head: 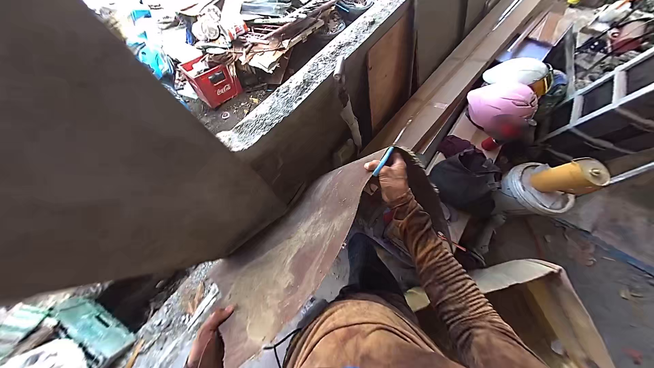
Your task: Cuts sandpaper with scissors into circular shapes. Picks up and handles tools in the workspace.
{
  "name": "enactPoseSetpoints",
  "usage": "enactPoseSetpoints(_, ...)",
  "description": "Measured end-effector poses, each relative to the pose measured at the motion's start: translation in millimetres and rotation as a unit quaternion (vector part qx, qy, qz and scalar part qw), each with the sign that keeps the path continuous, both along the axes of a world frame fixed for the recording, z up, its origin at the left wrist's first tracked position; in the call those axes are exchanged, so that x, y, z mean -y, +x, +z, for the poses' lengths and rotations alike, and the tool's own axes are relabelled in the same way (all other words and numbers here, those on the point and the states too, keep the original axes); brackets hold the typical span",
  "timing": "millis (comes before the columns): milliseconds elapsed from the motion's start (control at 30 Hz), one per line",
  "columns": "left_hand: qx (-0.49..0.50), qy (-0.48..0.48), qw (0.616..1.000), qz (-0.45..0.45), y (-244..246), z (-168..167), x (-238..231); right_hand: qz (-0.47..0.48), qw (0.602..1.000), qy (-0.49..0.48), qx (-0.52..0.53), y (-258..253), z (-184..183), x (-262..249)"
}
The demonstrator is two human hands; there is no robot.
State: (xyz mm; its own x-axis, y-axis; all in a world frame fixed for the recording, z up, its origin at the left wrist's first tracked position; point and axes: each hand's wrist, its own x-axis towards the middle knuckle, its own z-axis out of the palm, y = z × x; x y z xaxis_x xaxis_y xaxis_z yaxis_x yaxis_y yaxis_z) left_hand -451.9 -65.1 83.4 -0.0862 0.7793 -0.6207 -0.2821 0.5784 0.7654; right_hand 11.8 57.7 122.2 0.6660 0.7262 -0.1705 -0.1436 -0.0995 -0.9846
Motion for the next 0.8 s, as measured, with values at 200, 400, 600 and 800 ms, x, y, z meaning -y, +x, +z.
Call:
enactPoseSetpoints(200,-0.377,-0.155,0.882,-0.237,42.9,57.0,-59.0,0.123,0.987,-0.091,-0.044,49.5,-35.7,-75.8)
enactPoseSetpoints(400,-0.319,-0.096,0.939,-0.090,110.4,123.9,-73.8,0.162,0.958,-0.206,-0.118,94.0,-93.2,-125.4)
enactPoseSetpoints(600,0.145,-0.071,0.983,0.089,197.9,81.5,-96.2,0.358,0.805,-0.427,0.204,154.9,-100.8,-151.8)
enactPoseSetpoints(800,0.327,-0.020,0.943,0.066,280.3,-4.4,-163.4,0.528,0.773,-0.185,0.300,104.1,-20.1,-93.7)
